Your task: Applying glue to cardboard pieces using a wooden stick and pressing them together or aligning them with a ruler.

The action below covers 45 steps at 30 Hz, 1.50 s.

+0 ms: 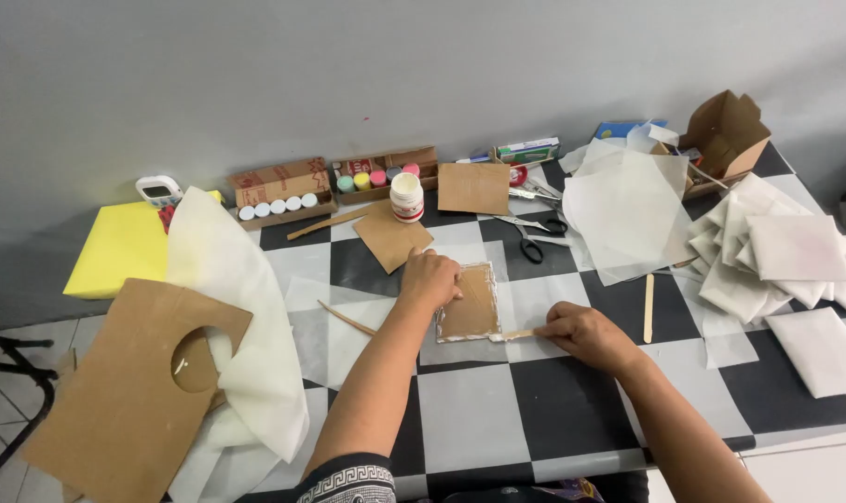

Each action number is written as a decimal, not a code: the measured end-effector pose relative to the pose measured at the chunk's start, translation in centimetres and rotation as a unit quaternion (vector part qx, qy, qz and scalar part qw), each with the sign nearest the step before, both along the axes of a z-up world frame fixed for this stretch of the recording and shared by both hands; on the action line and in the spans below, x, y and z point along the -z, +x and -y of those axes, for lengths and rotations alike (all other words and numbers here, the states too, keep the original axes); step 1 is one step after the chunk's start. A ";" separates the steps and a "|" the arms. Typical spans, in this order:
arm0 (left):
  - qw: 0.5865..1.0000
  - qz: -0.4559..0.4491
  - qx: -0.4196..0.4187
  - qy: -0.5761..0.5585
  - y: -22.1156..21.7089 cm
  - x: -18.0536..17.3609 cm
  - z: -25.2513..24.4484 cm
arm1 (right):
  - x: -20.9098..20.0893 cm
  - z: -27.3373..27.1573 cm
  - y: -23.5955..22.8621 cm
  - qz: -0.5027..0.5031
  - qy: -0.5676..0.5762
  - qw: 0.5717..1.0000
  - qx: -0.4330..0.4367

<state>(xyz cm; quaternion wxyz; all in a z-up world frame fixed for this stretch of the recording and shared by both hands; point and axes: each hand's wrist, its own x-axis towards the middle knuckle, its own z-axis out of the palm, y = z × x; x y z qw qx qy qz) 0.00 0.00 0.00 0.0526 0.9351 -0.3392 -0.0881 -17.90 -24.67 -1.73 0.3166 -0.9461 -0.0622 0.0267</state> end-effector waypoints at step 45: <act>0.846 0.000 -0.406 -0.344 1.0 2.3 -13.1 | -1.5 -6.1 21.4 0.340 -0.116 0.908 0.218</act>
